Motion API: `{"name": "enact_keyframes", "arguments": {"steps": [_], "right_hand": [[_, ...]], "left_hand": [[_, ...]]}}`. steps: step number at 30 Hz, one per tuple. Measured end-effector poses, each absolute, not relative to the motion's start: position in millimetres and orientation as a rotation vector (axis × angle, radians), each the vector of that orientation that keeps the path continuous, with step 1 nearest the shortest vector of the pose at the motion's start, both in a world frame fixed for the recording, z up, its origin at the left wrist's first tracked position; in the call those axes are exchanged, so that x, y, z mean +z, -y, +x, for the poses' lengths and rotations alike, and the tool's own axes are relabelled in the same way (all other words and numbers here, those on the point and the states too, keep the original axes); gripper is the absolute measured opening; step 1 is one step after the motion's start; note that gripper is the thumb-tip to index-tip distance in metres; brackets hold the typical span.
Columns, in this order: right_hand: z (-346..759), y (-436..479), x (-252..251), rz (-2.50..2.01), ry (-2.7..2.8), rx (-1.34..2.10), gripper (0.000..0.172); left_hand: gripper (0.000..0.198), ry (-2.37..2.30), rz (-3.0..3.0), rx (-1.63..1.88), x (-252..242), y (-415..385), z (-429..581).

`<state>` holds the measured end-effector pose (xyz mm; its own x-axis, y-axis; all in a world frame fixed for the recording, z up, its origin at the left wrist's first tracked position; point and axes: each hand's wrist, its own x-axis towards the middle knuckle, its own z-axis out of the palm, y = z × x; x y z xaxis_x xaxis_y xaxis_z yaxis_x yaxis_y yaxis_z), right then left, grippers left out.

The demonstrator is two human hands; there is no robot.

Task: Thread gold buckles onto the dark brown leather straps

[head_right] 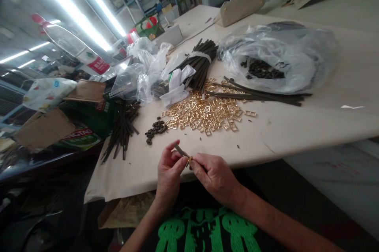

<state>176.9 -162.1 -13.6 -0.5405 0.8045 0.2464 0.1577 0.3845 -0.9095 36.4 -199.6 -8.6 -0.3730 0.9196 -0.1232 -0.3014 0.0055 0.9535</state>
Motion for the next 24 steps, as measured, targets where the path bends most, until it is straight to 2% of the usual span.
{"name": "enact_keyframes", "arguments": {"steps": [2, 8, 13, 16, 20, 22, 24], "right_hand": [[176, 161, -13, -0.838, 1.96, 1.129, 0.034], [174, 157, -15, -0.912, 1.98, 0.981, 0.036], [177, 155, -20, -0.936, 1.978, 1.023, 0.035], [181, 156, -17, -0.914, 1.98, 1.15, 0.03], [183, 157, -13, -0.88, 1.985, 1.208, 0.032], [184, 157, -12, -0.872, 1.975, 1.235, 0.028], [184, 157, -13, -0.907, 1.946, 1.242, 0.027]], "left_hand": [[0.025, -1.314, 0.75, 1.568, -11, 200, 37], [0.008, -1.446, 1.085, 1.522, -13, 206, 34], [0.021, -1.416, 1.335, 1.403, -6, 211, 28], [0.019, -1.328, 1.207, 1.316, -1, 210, 25], [0.018, -1.171, 1.088, 1.146, 6, 207, 21], [0.017, -1.22, 1.185, 1.08, 6, 207, 19], [0.024, -1.321, 1.353, 1.029, 4, 210, 18]]}}
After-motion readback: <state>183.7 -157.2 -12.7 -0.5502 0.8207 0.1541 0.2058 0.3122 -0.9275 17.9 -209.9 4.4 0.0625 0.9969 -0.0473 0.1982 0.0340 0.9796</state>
